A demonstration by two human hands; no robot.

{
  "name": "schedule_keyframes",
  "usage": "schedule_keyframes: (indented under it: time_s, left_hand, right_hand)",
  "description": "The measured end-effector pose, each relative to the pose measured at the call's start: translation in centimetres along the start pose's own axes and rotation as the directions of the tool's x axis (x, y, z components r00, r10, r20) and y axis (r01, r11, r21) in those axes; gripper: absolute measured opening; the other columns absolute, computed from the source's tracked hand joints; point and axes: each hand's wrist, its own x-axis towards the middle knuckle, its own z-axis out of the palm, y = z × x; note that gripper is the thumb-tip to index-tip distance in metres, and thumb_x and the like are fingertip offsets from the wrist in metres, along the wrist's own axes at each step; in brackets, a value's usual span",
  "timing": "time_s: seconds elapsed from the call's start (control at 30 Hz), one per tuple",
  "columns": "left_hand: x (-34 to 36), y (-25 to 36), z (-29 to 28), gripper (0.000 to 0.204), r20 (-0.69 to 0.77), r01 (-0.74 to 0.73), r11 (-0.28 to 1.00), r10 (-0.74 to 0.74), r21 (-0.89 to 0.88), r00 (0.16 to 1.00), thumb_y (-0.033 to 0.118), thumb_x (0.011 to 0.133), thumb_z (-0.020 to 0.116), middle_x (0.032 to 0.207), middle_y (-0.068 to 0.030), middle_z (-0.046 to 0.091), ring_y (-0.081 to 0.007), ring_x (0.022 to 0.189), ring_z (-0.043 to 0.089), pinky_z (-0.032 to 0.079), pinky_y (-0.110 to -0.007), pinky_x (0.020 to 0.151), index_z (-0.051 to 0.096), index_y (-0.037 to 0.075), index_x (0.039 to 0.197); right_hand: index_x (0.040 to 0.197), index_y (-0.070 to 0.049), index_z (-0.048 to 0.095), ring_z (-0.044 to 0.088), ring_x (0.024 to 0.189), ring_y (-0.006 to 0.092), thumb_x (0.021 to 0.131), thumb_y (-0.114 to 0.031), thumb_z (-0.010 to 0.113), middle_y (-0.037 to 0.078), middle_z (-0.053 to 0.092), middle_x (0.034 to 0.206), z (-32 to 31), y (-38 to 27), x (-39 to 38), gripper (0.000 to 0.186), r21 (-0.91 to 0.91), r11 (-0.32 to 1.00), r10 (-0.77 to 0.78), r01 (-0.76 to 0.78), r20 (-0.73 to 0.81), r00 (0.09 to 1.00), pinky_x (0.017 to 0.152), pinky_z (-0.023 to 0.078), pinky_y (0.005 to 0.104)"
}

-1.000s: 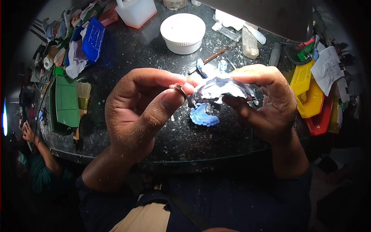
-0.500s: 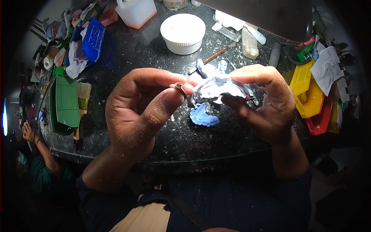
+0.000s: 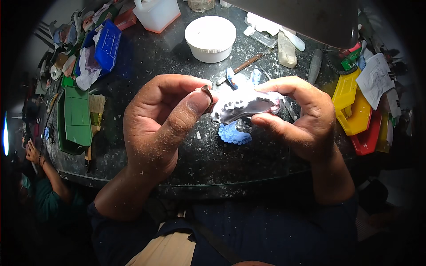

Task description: The person holds a plaster model with a dental prosthetic and uses a carving tool to remove and shape wax around the teeth. They rotate the model by hand to reach different sections and occasionally pick up small prosthetic pieces.

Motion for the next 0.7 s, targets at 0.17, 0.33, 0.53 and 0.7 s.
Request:
schedule_keyframes:
  time_s: [0.17, 0.33, 0.53, 0.7]
  left_hand:
    - [0.0, 0.4, 0.2, 0.022, -0.028, 0.065, 0.989, -0.062, 0.129, 0.998, 0.013, 0.107, 0.068, 0.112, -0.0143, 0.077, -0.0180, 0.104, 0.074, 0.059, -0.034, 0.097, 0.068, -0.001, 0.124]
    - [0.1, 0.3, 0.0, 0.021, -0.005, 0.067, 0.981, -0.067, 0.183, 0.998, 0.012, 0.107, 0.068, 0.111, -0.0139, 0.076, -0.0181, 0.105, 0.074, 0.058, -0.034, 0.097, 0.069, -0.001, 0.123]
    - [0.5, 0.7, -0.1, 0.018, 0.053, 0.059, 0.947, -0.080, 0.317, 0.995, 0.006, 0.105, 0.071, 0.111, -0.0134, 0.077, -0.0176, 0.105, 0.075, 0.059, -0.033, 0.097, 0.070, -0.001, 0.121]
    - [0.4, 0.4, 0.0, 0.016, 0.059, 0.045, 0.919, -0.073, 0.392, 0.996, 0.005, 0.104, 0.072, 0.109, -0.0129, 0.077, -0.0167, 0.104, 0.075, 0.059, -0.032, 0.096, 0.071, -0.001, 0.119]
  right_hand:
    - [0.113, 0.003, 0.077, 0.075, 0.099, 0.0170, 0.088, -0.017, 0.092, 0.012, 0.079, 0.107, 0.1, 0.0, 0.1, 0.036, 0.188, 0.973, 0.126, -0.130, 0.037, 0.991, 0.093, 0.057, 0.0312]
    - [0.108, 0.001, 0.080, 0.077, 0.094, 0.0168, 0.091, -0.021, 0.090, 0.011, 0.080, 0.101, 0.4, 0.2, 0.0, 0.030, 0.311, 0.926, 0.206, -0.213, 0.055, 0.977, 0.089, 0.059, 0.0312]
    - [0.105, 0.000, 0.079, 0.077, 0.092, 0.0162, 0.090, -0.019, 0.090, 0.010, 0.080, 0.100, 0.6, 0.0, -0.2, 0.027, 0.339, 0.909, 0.223, -0.243, 0.096, 0.970, 0.086, 0.059, 0.0307]
    - [0.108, 0.003, 0.078, 0.074, 0.100, 0.0149, 0.085, -0.015, 0.095, 0.010, 0.079, 0.105, 1.1, -0.3, -0.1, 0.034, 0.173, 0.954, 0.213, -0.244, 0.178, 0.961, 0.093, 0.057, 0.0305]
